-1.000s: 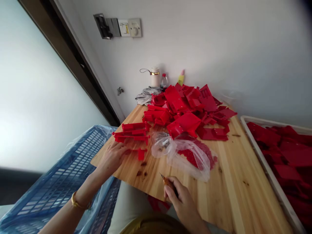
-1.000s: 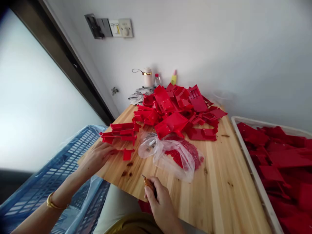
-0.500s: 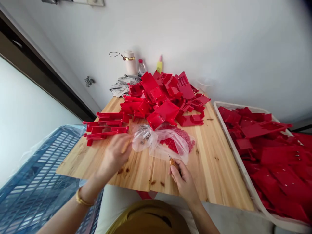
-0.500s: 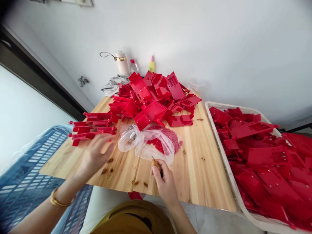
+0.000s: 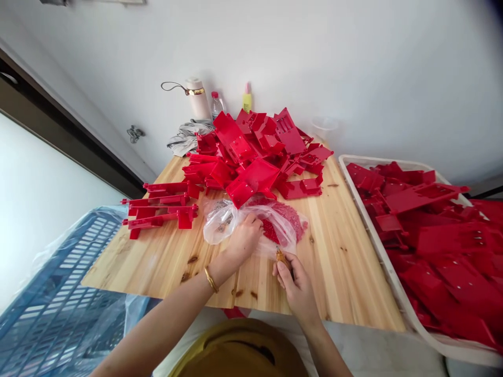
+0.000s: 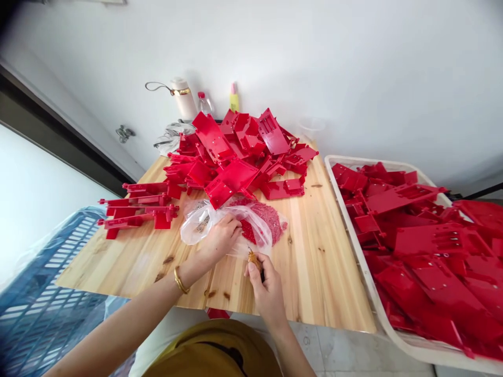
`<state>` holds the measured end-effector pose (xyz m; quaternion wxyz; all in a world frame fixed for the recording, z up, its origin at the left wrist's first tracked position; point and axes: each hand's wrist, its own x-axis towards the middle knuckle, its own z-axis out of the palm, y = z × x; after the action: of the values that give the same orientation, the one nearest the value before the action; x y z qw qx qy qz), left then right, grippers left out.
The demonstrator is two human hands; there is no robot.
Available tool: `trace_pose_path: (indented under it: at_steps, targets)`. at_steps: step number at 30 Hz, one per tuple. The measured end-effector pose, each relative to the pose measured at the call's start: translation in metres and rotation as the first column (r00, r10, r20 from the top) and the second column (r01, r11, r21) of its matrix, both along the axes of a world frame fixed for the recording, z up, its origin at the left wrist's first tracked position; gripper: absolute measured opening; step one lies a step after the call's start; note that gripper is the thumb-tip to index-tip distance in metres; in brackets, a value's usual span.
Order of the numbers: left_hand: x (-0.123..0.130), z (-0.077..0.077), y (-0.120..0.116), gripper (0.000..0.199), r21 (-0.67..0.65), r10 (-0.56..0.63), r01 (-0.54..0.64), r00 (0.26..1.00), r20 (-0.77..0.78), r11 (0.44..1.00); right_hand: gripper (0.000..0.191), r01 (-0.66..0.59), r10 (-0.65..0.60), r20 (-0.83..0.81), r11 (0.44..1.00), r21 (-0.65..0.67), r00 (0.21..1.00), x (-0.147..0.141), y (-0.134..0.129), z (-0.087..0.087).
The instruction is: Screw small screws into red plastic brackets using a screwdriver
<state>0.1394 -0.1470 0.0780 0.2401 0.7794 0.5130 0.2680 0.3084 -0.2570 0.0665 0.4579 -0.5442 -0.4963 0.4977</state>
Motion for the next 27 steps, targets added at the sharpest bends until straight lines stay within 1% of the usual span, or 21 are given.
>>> trace_pose_path:
  at_steps: [2, 3, 4, 5, 6, 7, 8, 9, 10, 11, 12, 14, 17, 22, 27]
  targets:
    - [-0.001, 0.004, -0.008, 0.022, -0.001, 0.058, -0.059, 0.985, 0.165, 0.998, 0.032, -0.008, 0.007, 0.045, 1.0, 0.022, 0.999, 0.001, 0.001, 0.005]
    - [-0.002, 0.006, -0.013, 0.018, -0.038, 0.095, -0.088, 0.96, 0.262, 0.995, 0.031, -0.016, 0.013, 0.078, 0.999, 0.038, 0.997, 0.002, 0.002, 0.008]
    - [-0.002, 0.008, -0.018, 0.014, -0.115, 0.139, -0.103, 0.919, 0.369, 0.988, 0.029, -0.025, 0.018, 0.117, 0.998, 0.058, 0.993, 0.002, 0.003, 0.012]
    - [-0.002, 0.01, -0.023, 0.013, -0.222, 0.192, -0.095, 0.861, 0.471, 0.97, 0.028, -0.035, 0.022, 0.161, 0.996, 0.08, 0.987, 0.002, 0.004, 0.015]
    - [-0.003, 0.012, -0.029, 0.015, -0.34, 0.26, -0.066, 0.781, 0.567, 0.938, 0.027, -0.046, 0.024, 0.204, 0.993, 0.104, 0.979, 0.001, 0.005, 0.018]
    - [-0.003, 0.015, -0.034, 0.018, -0.446, 0.336, -0.015, 0.678, 0.654, 0.895, 0.027, -0.058, 0.026, 0.241, 0.99, 0.128, 0.97, -0.001, 0.006, 0.021]
    - [-0.004, 0.018, -0.039, 0.022, -0.518, 0.404, 0.042, 0.573, 0.713, 0.854, 0.026, -0.07, 0.028, 0.271, 0.986, 0.15, 0.962, -0.002, 0.007, 0.024]
    - [-0.005, 0.02, -0.044, 0.025, -0.551, 0.449, 0.082, 0.488, 0.749, 0.83, 0.025, -0.083, 0.031, 0.292, 0.982, 0.167, 0.956, -0.005, 0.008, 0.025]
    - [-0.006, 0.023, -0.047, 0.027, -0.563, 0.476, 0.105, 0.424, 0.771, 0.819, 0.024, -0.095, 0.036, 0.307, 0.979, 0.181, 0.951, -0.007, 0.009, 0.027]
    - [-0.006, 0.026, -0.051, 0.027, -0.566, 0.492, 0.114, 0.378, 0.784, 0.816, 0.024, -0.107, 0.041, 0.32, 0.975, 0.192, 0.947, -0.009, 0.009, 0.027]
    - [-0.007, 0.028, -0.053, 0.027, -0.567, 0.5, 0.119, 0.348, 0.793, 0.815, 0.023, -0.12, 0.046, 0.333, 0.972, 0.203, 0.942, -0.011, 0.01, 0.028]
    - [-0.009, 0.032, -0.057, 0.026, -0.563, 0.504, 0.125, 0.319, 0.803, 0.817, 0.023, -0.139, 0.052, 0.363, 0.966, 0.219, 0.93, -0.015, 0.01, 0.028]
    - [-0.013, 0.033, -0.06, 0.022, -0.55, 0.495, 0.131, 0.305, 0.814, 0.825, 0.023, -0.153, 0.047, 0.404, 0.96, 0.235, 0.914, -0.018, 0.009, 0.028]
    - [-0.018, 0.028, -0.064, 0.02, -0.537, 0.472, 0.156, 0.32, 0.822, 0.829, 0.023, -0.177, 0.046, 0.457, 0.952, 0.248, 0.888, -0.021, 0.005, 0.03]
    - [-0.019, 0.026, -0.067, 0.02, -0.541, 0.471, 0.176, 0.324, 0.821, 0.822, 0.022, -0.183, 0.05, 0.455, 0.95, 0.253, 0.889, -0.024, 0.004, 0.033]
